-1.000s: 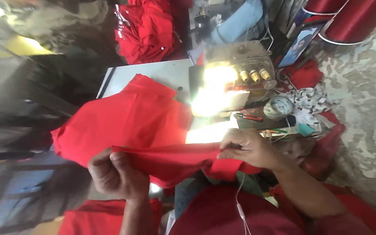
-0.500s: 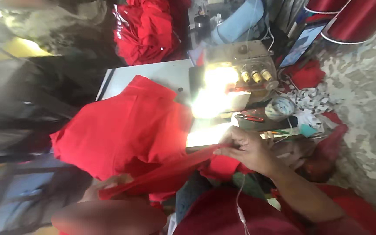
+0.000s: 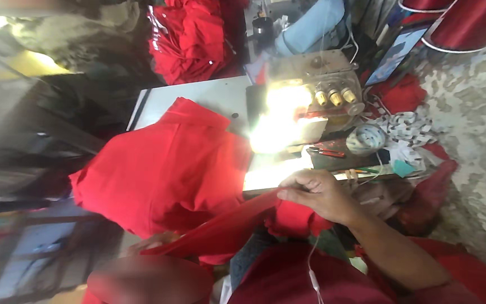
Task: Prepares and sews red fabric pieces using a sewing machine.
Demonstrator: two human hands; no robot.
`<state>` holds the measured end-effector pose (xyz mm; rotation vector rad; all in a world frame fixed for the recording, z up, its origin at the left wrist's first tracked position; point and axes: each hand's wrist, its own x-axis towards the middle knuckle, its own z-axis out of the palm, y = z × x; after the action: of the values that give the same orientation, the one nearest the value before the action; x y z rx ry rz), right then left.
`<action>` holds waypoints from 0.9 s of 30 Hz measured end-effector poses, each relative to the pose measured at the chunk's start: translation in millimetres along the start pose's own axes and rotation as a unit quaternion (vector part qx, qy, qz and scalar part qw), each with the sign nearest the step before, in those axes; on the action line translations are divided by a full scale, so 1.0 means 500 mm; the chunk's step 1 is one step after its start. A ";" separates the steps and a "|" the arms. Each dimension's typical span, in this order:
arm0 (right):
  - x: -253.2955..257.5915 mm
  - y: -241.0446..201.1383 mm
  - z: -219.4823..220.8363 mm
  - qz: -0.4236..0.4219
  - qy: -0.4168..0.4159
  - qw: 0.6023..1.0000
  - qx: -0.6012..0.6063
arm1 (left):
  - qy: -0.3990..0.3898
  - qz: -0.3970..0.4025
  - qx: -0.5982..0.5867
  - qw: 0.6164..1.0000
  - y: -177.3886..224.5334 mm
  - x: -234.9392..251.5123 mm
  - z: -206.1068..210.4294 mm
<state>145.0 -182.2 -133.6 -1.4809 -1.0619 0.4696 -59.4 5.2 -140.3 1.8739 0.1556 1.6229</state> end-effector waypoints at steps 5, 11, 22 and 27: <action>0.012 -0.002 0.030 -0.014 -0.046 0.999 -0.005 | 0.069 -0.062 0.027 0.995 -0.024 -0.005 -0.008; 0.068 -0.029 0.072 -0.094 -0.042 0.991 0.083 | 0.022 -0.037 0.167 0.985 -0.134 0.165 -0.055; -0.006 0.240 0.118 0.143 0.239 0.951 0.132 | -0.413 -0.035 0.163 0.895 -0.266 0.170 0.391; -0.081 0.264 0.092 0.169 0.277 0.936 0.136 | -0.403 -0.037 0.134 0.905 -0.300 0.040 0.447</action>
<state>133.3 -174.6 -278.5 -1.4275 -0.2835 0.3836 198.4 45.7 -209.4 2.5568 0.0902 0.6884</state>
